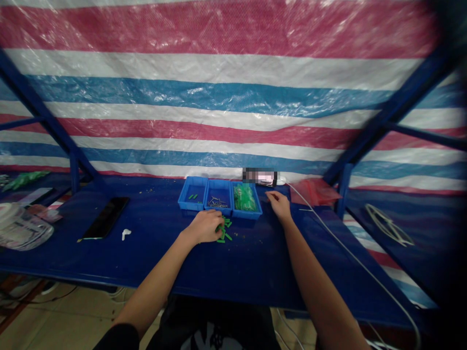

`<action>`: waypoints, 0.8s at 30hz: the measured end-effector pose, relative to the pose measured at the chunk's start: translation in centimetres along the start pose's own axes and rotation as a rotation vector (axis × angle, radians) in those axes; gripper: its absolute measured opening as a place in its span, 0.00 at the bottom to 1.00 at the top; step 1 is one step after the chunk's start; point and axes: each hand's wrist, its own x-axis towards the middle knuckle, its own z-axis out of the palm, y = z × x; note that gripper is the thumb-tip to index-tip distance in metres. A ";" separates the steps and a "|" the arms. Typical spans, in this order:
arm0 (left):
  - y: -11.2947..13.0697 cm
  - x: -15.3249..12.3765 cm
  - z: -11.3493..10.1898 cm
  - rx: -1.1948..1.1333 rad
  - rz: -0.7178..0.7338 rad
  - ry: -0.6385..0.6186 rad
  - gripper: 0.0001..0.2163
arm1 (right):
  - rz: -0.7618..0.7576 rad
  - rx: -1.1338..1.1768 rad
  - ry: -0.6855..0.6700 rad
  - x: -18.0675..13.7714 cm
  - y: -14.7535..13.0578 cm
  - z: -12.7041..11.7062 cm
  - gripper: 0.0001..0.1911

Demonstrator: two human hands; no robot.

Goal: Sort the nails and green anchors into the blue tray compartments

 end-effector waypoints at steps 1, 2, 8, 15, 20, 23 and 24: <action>0.0 0.0 0.1 -0.009 0.002 0.005 0.06 | 0.001 0.002 -0.002 0.0 0.0 0.0 0.21; -0.1 0.0 0.1 -0.021 0.004 0.012 0.06 | 0.003 0.002 -0.003 0.0 0.0 0.0 0.21; -0.4 0.0 0.3 -0.105 0.028 0.045 0.06 | -0.005 -0.020 -0.006 0.1 0.1 0.0 0.22; -0.6 0.0 0.3 -0.212 0.048 0.057 0.05 | -0.012 -0.029 -0.009 0.0 0.0 -0.1 0.21; -0.9 0.1 0.0 -0.389 0.015 0.063 0.07 | -0.023 -0.020 -0.007 0.0 0.1 0.0 0.21; -1.3 0.1 -0.1 -0.480 -0.021 0.102 0.06 | -0.025 -0.017 -0.007 0.0 0.2 0.0 0.21; -1.3 0.2 -0.2 -0.504 -0.034 0.127 0.06 | -0.025 -0.019 -0.008 0.0 0.1 0.0 0.22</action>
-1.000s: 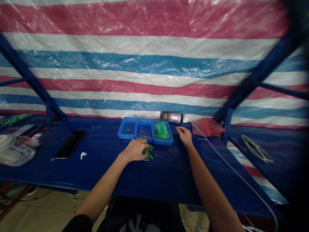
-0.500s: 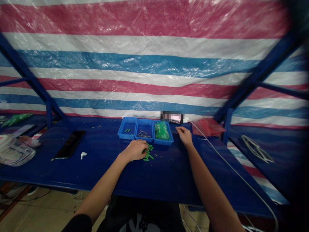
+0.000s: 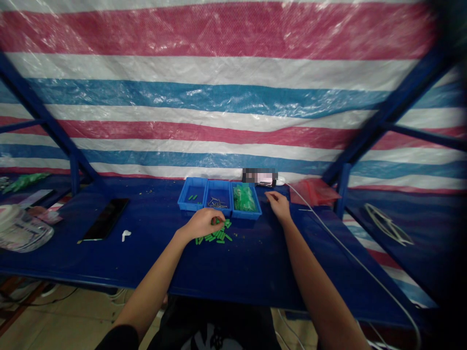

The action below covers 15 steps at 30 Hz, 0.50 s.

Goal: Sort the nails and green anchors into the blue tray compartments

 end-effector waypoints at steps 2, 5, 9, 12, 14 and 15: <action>0.0 0.1 -0.2 -0.045 -0.009 0.071 0.06 | 0.001 -0.003 -0.001 0.0 -0.1 0.0 0.22; 0.0 0.3 -0.3 -0.116 -0.020 0.199 0.06 | 0.002 0.000 0.000 0.0 -0.2 -0.1 0.22; 0.0 0.7 -0.3 -0.256 -0.066 0.382 0.07 | -0.003 -0.006 0.006 -0.1 -0.3 -0.1 0.22; -0.1 0.8 -0.3 -0.353 -0.100 0.496 0.09 | 0.000 -0.006 0.002 -0.1 -0.4 -0.1 0.21; -0.1 0.8 -0.3 -0.400 -0.112 0.542 0.10 | 0.008 -0.003 0.001 -0.1 -0.4 -0.1 0.21; -0.2 0.8 -0.3 -0.416 -0.115 0.560 0.10 | 0.010 -0.002 0.000 -0.1 -0.4 -0.1 0.20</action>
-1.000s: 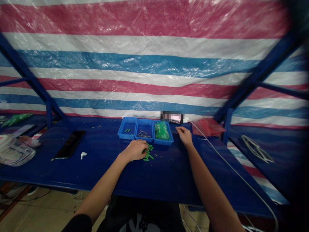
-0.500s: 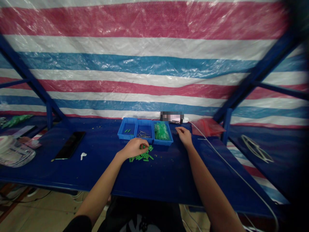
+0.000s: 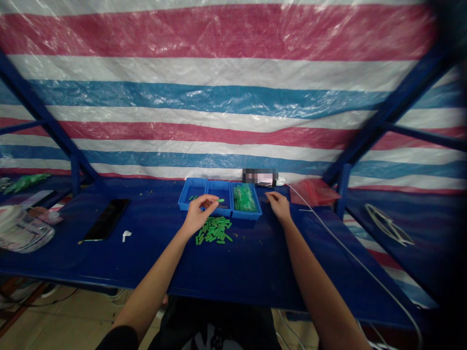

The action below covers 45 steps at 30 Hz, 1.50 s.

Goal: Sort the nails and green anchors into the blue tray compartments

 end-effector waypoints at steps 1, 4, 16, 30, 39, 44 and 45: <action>0.0 0.0 0.0 -0.012 -0.003 0.014 0.10 | 0.001 0.002 0.001 0.0 0.0 0.0 0.20; -0.2 0.1 -0.1 -0.023 -0.010 0.038 0.11 | 0.001 0.010 0.004 0.0 0.0 0.0 0.20; 0.0 0.2 -0.1 -0.014 -0.022 0.042 0.10 | 0.022 0.008 0.005 0.0 -0.2 0.0 0.20; -1.5 1.1 -3.8 0.553 -0.131 0.244 0.08 | 0.006 0.012 0.006 0.0 -0.1 0.0 0.20; -1.3 0.9 -3.3 0.553 -0.025 0.103 0.10 | 0.006 0.014 0.004 0.2 0.4 0.2 0.19; -0.3 -0.2 -0.9 0.339 0.129 -0.256 0.10 | -0.003 0.000 0.010 0.1 0.4 0.2 0.20; 0.0 -0.6 -0.4 0.322 0.156 -0.341 0.09 | -0.003 -0.004 0.009 0.1 0.4 0.1 0.20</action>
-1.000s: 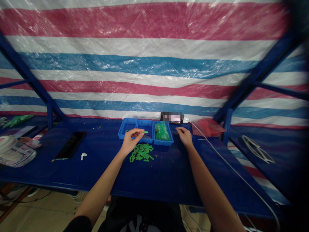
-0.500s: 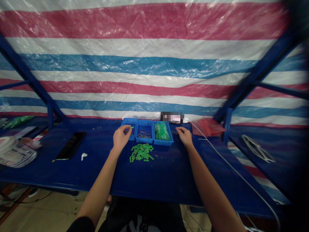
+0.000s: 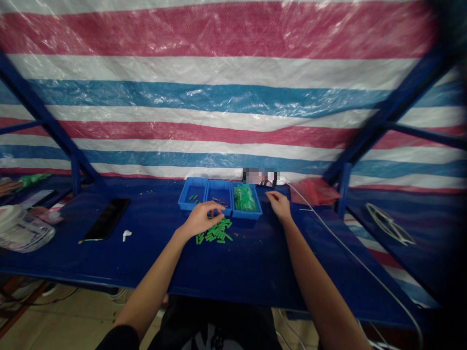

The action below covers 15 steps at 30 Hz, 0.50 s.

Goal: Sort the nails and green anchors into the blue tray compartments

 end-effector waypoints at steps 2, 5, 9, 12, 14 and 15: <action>1.0 -0.3 0.8 0.011 0.060 -0.152 0.09 | 0.003 -0.003 -0.002 0.0 0.1 0.0 0.20; 1.8 -0.6 1.5 0.097 0.125 -0.296 0.09 | 0.006 -0.005 -0.003 0.1 0.3 0.1 0.20; 1.9 -0.8 1.6 0.208 0.131 -0.396 0.08 | 0.008 -0.005 -0.001 0.3 0.6 0.1 0.19; 1.6 -0.7 1.6 0.262 0.123 -0.428 0.08 | 0.014 0.002 -0.003 0.2 0.5 0.2 0.19; 1.5 -0.7 1.6 0.278 0.124 -0.440 0.08 | 0.018 0.005 -0.003 0.2 0.4 0.1 0.19; 1.5 -0.7 1.7 0.282 0.125 -0.444 0.08 | 0.019 0.007 -0.002 0.2 0.4 0.1 0.19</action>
